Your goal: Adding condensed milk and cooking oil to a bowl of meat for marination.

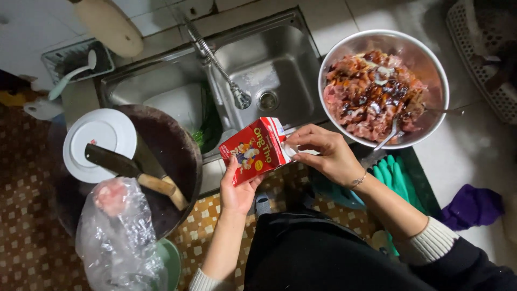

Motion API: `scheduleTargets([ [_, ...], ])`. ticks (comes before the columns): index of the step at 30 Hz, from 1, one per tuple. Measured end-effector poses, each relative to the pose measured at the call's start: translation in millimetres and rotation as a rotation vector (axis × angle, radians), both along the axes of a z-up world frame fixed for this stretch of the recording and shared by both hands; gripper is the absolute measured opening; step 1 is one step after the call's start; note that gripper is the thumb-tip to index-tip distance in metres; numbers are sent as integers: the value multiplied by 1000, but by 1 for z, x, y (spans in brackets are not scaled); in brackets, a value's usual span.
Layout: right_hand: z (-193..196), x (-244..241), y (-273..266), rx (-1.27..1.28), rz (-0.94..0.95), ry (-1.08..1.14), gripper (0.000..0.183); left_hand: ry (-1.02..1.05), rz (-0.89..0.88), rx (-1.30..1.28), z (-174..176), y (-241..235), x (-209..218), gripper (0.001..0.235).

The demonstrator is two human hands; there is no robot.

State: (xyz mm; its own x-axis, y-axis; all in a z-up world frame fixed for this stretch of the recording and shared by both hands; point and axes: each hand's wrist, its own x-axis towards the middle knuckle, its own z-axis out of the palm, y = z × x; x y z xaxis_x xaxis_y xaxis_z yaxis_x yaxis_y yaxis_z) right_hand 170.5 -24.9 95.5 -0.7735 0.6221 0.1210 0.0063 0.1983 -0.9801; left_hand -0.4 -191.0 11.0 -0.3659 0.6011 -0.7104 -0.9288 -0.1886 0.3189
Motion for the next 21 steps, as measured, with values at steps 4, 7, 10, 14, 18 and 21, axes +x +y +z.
scheduleTargets([
  [4,-4,-16,-21,50,-42,-43,28,26,-15,-17,-5,-21,-13,62],
  [7,-12,-20,-31,-30,-100,-194,35,57,-53,-28,-5,-32,-22,66],
  [10,0,-23,-40,-49,-35,-247,36,32,-39,-18,6,-41,-31,65],
  [14,-18,-19,-44,97,-26,-495,23,13,-92,-26,9,-43,-38,61],
  [18,-9,-5,-57,-90,-148,-427,31,29,-164,-47,12,-39,-36,60],
  [21,-12,3,-66,-9,-97,-428,37,7,-204,-50,0,-39,-30,61],
])
